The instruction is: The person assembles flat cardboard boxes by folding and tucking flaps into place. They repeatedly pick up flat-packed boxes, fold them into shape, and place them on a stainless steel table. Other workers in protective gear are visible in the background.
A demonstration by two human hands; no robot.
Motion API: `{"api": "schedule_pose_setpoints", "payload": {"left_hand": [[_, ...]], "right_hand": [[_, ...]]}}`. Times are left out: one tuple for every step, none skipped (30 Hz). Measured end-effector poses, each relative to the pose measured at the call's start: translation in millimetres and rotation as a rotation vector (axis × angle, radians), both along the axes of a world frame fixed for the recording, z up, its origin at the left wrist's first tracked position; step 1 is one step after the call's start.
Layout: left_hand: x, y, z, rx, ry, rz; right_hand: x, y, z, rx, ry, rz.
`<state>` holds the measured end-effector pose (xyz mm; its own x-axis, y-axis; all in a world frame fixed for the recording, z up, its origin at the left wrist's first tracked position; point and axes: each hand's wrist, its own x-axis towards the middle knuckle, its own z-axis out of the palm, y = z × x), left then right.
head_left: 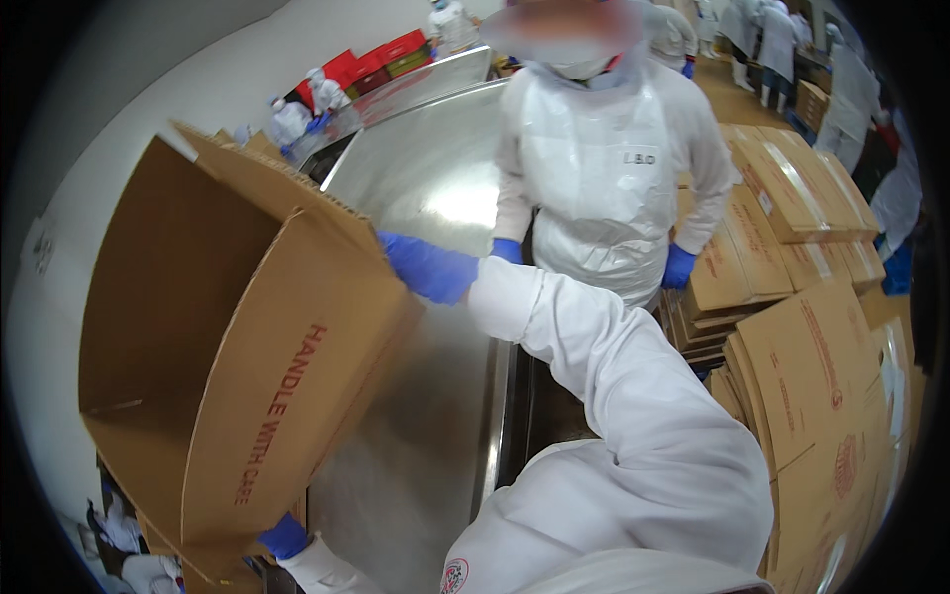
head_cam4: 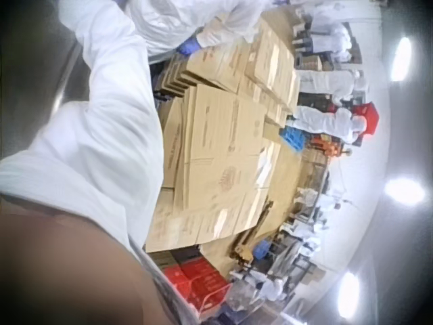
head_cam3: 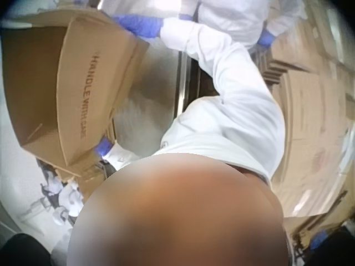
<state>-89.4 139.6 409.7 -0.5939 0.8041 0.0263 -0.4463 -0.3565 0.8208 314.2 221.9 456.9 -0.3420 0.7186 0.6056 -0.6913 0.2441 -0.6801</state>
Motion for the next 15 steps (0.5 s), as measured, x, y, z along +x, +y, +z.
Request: {"api": "schedule_pose_setpoints", "payload": {"left_hand": [[0, 0, 3, 0.008, 0.017, 0.003], [0, 1, 6, 0.019, 0.044, 0.013], [-1, 0, 10, 0.029, 0.071, 0.017], [-2, -1, 13, 0.037, 0.096, 0.023], [-3, -1, 17, 0.046, 0.133, 0.031], [-4, -2, 21, 0.051, 0.166, 0.032], [-5, -2, 25, 0.059, 0.207, 0.034], [-5, -2, 30, 0.071, 0.249, 0.038], [-4, -3, 34, 0.081, 0.295, 0.038], [-4, -4, 39, 0.092, 0.347, 0.045], [-3, -5, 44, 0.102, 0.405, 0.057], [-3, -8, 50, 0.110, 0.468, 0.073], [-3, -9, 56, 0.118, 0.520, 0.075], [-3, -12, 63, 0.129, 0.579, 0.088], [-3, -14, 69, 0.139, 0.631, 0.095]], "right_hand": [[4, -2, 2, 0.004, -0.011, -0.010], [7, -4, 3, 0.001, -0.020, -0.015], [9, -5, 3, -0.005, -0.030, -0.018], [10, -6, 3, -0.015, -0.044, -0.018], [12, -6, 2, -0.023, -0.060, -0.017], [13, -6, 1, -0.034, -0.074, -0.014], [16, -6, 0, -0.043, -0.089, -0.018], [19, -7, -1, -0.053, -0.102, -0.016], [23, -8, -2, -0.059, -0.120, -0.021], [27, -9, -3, -0.064, -0.140, -0.018], [32, -11, -4, -0.078, -0.162, -0.023], [35, -13, -5, -0.091, -0.181, -0.023], [39, -15, -7, -0.105, -0.206, -0.017], [39, -16, -8, -0.124, -0.235, -0.016], [39, -18, -11, -0.140, -0.271, -0.015]]}}
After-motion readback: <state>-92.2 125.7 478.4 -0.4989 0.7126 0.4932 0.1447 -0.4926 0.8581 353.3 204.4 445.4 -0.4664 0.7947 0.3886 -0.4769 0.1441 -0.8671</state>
